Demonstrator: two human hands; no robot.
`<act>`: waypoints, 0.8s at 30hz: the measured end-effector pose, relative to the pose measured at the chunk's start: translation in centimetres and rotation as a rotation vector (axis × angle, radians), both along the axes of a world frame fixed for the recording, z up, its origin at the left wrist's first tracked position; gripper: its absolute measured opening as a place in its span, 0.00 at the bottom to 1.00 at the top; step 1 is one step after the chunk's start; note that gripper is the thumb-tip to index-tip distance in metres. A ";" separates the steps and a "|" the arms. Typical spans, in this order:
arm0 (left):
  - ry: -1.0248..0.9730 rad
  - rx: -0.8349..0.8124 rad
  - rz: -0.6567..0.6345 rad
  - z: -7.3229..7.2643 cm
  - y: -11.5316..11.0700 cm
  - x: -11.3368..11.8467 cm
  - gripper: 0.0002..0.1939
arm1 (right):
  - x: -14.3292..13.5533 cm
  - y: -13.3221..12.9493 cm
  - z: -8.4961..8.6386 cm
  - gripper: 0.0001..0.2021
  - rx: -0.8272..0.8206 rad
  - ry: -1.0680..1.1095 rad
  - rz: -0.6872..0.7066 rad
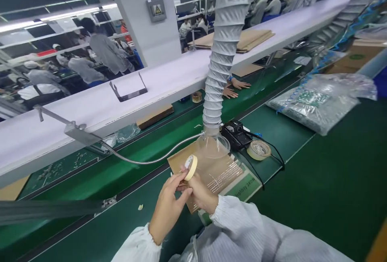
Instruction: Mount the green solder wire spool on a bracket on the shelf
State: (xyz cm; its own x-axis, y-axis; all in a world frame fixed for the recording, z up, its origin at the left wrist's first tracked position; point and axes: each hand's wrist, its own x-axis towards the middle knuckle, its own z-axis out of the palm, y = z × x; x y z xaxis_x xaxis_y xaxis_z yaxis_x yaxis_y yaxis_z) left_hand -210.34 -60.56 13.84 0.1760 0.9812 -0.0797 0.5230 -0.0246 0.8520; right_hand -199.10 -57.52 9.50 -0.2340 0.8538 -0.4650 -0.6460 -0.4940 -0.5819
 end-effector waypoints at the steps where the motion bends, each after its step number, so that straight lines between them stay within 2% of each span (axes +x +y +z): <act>1: 0.050 0.040 0.016 -0.1 -0.1 0.3 0.18 | -0.1 -0.3 0.1 0.22 0.010 -0.017 -0.009; 4: 0.174 0.119 0.052 0.4 -0.4 0.5 0.10 | -0.2 -0.9 0.0 0.22 0.067 -0.073 0.021; 8: 0.159 0.074 0.106 1.8 -0.7 -0.3 0.13 | 1.8 0.0 -0.3 0.25 0.224 -0.212 0.392; 9: 0.117 0.037 0.116 2.1 -0.8 -0.6 0.14 | 2.7 0.4 -0.3 0.26 0.281 -0.296 0.408; 11: 0.026 -0.032 0.108 2.5 -0.9 -1.0 0.16 | 4.5 1.2 0.0 0.22 0.417 -0.502 0.278; 13: -0.012 -0.060 0.086 2.6 -1.0 -1.2 0.17 | 6.0 1.7 0.9 0.16 0.578 -0.685 0.121; 14: 0.004 -0.053 0.075 2.6 -1.0 -1.2 0.16 | 6.4 1.8 1.7 0.14 0.663 -0.750 0.086; 17: 0.127 0.042 0.050 2.3 -1.1 -1.0 0.15 | 6.9 1.8 4.0 0.12 0.900 -0.855 0.090; 19: 0.208 0.123 0.038 2.0 -1.2 -0.9 0.14 | 6.7 1.7 4.9 0.12 0.999 -0.876 0.105; 24: 0.338 0.272 0.018 1.6 -1.3 -0.8 0.14 | 6.4 1.4 4.9 0.13 1.032 -0.898 0.146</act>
State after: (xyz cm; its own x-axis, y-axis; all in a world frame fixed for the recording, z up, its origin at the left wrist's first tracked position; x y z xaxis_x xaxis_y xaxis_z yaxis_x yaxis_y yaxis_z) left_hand -211.14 -61.83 15.47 0.1673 0.9771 0.1315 0.7740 -0.2128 0.5963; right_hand -192.72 -56.15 14.42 -0.3092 0.8950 0.3214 0.1636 0.3830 -0.9091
